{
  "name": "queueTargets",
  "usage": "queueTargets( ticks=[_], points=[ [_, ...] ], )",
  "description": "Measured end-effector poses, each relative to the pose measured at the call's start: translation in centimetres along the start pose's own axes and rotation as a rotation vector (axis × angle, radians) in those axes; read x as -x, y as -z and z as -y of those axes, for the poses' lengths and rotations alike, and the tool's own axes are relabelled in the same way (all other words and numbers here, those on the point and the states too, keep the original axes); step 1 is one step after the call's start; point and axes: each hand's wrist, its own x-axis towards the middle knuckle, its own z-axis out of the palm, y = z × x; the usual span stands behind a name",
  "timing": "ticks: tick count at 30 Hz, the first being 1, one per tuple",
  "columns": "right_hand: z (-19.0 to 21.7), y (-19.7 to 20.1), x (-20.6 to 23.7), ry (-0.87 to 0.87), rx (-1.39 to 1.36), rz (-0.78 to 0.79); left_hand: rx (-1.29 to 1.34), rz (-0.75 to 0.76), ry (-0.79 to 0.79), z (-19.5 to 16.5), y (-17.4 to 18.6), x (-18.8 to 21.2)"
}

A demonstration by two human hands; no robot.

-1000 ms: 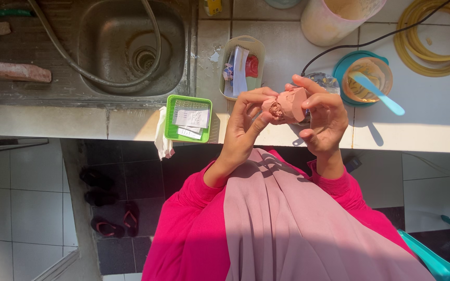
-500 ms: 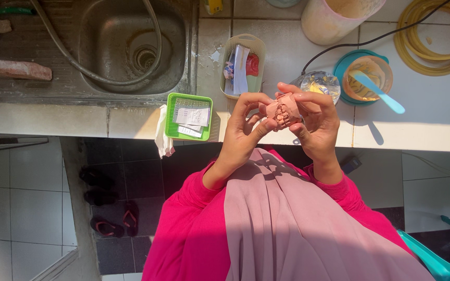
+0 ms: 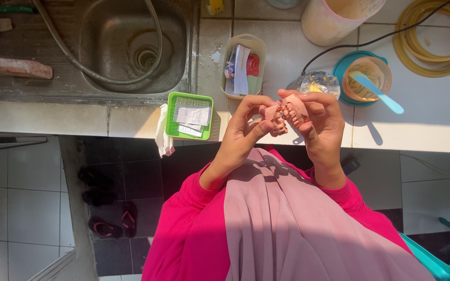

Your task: The person holds a pink dental model with artificial teeth against a bench grinding machine, moving it to smooth and shape its edges. They then handle the model by hand at the sink-side bench, turn it over, and use a small hand tool on it before returning to the grinder.

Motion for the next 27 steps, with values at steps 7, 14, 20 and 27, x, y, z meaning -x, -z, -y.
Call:
queueTargets(
  ticks=[7, 14, 20, 27],
  points=[
    [1.0, -0.2, -0.3, -0.139, -0.173, -0.013, 0.312, 0.067, 0.175, 0.2, 1.3, 0.2],
    [1.2, -0.1, -0.3, -0.171, -0.212, -0.016, 0.511, 0.155, 0.224, -0.8, 2.0, 0.1],
    [1.5, 0.0, -0.3, -0.225, -0.230, -0.022, 0.662, 0.171, 0.291, -0.7, 2.1, -0.3],
    [1.3, 0.5, -0.3, -0.275, -0.249, -0.067, 0.742, 0.219, 0.301, -0.3, 2.6, 0.0]
  ],
)
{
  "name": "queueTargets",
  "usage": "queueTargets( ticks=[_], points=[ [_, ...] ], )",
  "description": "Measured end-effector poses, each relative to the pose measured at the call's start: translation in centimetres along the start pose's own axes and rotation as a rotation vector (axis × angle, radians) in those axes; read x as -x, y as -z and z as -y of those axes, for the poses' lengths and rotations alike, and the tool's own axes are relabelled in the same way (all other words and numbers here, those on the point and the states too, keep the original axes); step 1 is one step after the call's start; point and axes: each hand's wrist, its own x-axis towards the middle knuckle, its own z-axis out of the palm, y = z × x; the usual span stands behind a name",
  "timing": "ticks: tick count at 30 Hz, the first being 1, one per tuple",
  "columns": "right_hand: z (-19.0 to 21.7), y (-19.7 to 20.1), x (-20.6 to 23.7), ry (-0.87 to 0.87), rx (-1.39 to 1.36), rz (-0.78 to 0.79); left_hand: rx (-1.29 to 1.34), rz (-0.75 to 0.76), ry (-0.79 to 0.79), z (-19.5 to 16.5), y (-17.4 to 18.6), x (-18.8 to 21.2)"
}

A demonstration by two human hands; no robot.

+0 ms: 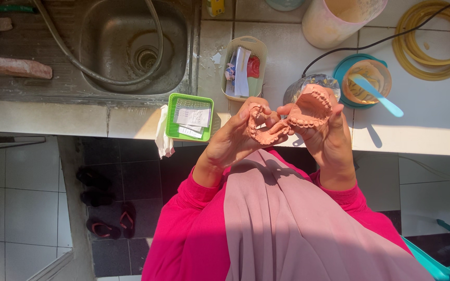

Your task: The person holds a pink dental model with artificial teeth against a bench grinding machine, moving it to smooth and shape its edges. They then handle the model by hand at the sink-side bench, turn it over, and use a small hand tool on it before returning to the grinder.

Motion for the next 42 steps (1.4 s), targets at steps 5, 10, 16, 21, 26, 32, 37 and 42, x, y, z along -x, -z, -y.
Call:
queueTargets(
  ticks=[5, 10, 16, 21, 26, 32, 37, 42],
  points=[
    [-0.8, 1.5, 0.0, -0.046, -0.078, -0.042, 0.049, 0.020, 0.011, -0.4, -0.3, 0.0],
    [-1.8, 3.5, -0.1, -0.143, -0.183, -0.050, 0.010, -0.017, 0.024, -0.7, -0.7, 0.0],
    [-2.1, 4.5, -0.5, -0.180, -0.330, -0.012, 0.026, -0.040, 0.022, -0.7, -0.7, 0.0],
    [-1.1, 3.4, -0.7, -0.106, -0.390, 0.089, 0.038, 0.008, -0.077, -0.7, -0.5, -0.3],
    [0.0, 1.8, -1.4, -0.066, -0.234, 0.091, -0.129, -0.153, -0.159, -0.7, 0.1, -1.0],
    [-0.9, 0.7, -1.5, 0.088, 0.069, -0.004, -0.157, -0.316, -0.210, 1.3, 0.9, -2.4],
    [-2.2, 1.3, -1.7, 0.163, 0.142, -0.008, -0.580, -0.349, -0.383, 3.9, 1.2, -2.7],
    [-2.4, 2.5, -1.5, 0.199, 0.247, -0.005, -0.597, -0.354, -0.557, 5.3, 0.9, -3.7]
  ],
)
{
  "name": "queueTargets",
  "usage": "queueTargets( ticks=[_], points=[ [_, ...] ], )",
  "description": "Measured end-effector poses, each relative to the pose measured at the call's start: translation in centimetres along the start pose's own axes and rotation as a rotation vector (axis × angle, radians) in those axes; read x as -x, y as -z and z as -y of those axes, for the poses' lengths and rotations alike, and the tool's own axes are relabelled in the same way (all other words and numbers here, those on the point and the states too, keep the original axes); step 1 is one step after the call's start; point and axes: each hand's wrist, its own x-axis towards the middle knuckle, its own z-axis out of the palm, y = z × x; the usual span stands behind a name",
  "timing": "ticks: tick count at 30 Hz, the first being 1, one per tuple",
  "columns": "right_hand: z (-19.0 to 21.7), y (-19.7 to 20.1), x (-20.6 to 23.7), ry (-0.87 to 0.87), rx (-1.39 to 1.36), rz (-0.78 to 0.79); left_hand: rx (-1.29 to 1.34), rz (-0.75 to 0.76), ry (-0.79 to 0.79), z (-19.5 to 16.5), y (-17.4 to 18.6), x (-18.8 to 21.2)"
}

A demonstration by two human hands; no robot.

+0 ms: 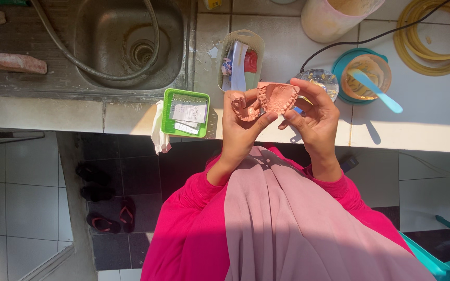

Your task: The person holds a pink dental model with artificial teeth against a bench grinding machine, moving it to smooth and shape its edges. They then handle the model by hand at the sink-side bench, turn it over, and use a small hand tool on it before returning to the grinder.

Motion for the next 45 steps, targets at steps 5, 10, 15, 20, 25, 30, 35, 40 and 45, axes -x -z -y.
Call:
queueTargets(
  ticks=[5, 10, 15, 20, 25, 30, 35, 40, 45],
  points=[
    [0.2, 1.4, 0.0, 0.005, 0.179, -0.127, -0.263, -0.061, -0.044, -0.4, -1.9, 1.1],
    [0.6, 2.6, 0.3, 0.147, 0.436, -0.078, -0.352, -0.040, -0.154, -0.3, -3.6, 1.9],
    [1.0, 3.8, 0.9, 0.212, 0.633, -0.035, -0.438, -0.100, -0.129, 0.3, -5.3, 3.0],
    [1.2, 5.9, 1.6, 0.230, 0.699, 0.058, -0.560, -0.178, -0.144, 1.3, -6.5, 5.0],
    [-0.7, 6.6, 3.0, 0.158, 0.593, 0.128, -0.507, -0.281, -0.131, 3.0, -5.5, 7.3],
    [-2.2, 6.4, 3.5, -0.022, 0.334, 0.189, -0.315, -0.301, -0.101, 4.2, -2.9, 8.4],
    [-0.9, 5.1, 2.7, 0.003, 0.398, 0.199, 0.156, -0.347, 0.126, 4.3, -1.2, 9.2],
    [1.7, 4.3, 3.4, 0.113, 0.516, 0.243, 0.157, -0.347, 0.074, 4.5, -1.1, 10.0],
    [1.8, 4.5, 4.3, 0.256, 0.696, 0.255, -0.068, -0.296, -0.077, 4.9, -1.8, 10.2]
  ],
)
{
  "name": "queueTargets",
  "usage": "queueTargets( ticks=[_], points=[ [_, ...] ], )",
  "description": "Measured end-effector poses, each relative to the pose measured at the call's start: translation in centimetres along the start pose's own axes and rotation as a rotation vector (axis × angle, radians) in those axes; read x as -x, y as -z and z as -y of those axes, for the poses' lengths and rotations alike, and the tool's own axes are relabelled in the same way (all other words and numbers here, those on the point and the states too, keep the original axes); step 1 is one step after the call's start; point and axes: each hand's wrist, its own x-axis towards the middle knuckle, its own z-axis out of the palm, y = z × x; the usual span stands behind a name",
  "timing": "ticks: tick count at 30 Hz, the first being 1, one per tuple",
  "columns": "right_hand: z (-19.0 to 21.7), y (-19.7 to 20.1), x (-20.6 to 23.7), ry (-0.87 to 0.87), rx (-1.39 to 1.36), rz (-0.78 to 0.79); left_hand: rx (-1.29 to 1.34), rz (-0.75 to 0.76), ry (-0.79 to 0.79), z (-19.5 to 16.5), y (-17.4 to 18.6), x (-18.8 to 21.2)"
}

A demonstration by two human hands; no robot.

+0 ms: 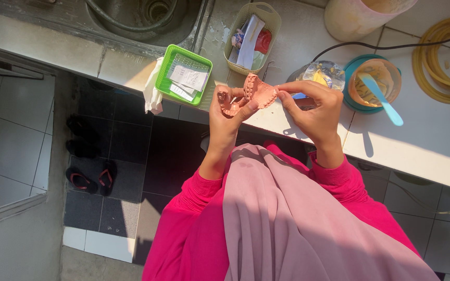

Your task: The person holds a pink dental model with artificial teeth against a bench grinding machine, moving it to smooth and shape its edges. They then handle the model by hand at the sink-side bench, turn it over, and use a small hand tool on it before returning to the grinder.

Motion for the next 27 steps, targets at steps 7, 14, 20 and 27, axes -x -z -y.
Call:
queueTargets(
  ticks=[7, 14, 20, 27],
  points=[
    [-3.7, -1.1, 1.4, -0.008, 0.004, -0.151, 0.099, 0.016, 0.111, 0.1, -0.9, -0.3],
    [-7.1, -2.5, 3.3, -0.132, -0.950, 0.196, 0.355, 0.067, 0.368, 0.9, -1.2, -0.8],
    [-8.3, -3.2, 4.3, -0.121, -0.872, 0.044, 0.302, 0.112, 0.362, 2.1, -2.1, -0.4],
    [-6.9, -0.2, 2.8, -0.158, -1.028, -0.057, 0.577, 0.134, 0.346, 1.8, -3.3, -1.2]
  ],
)
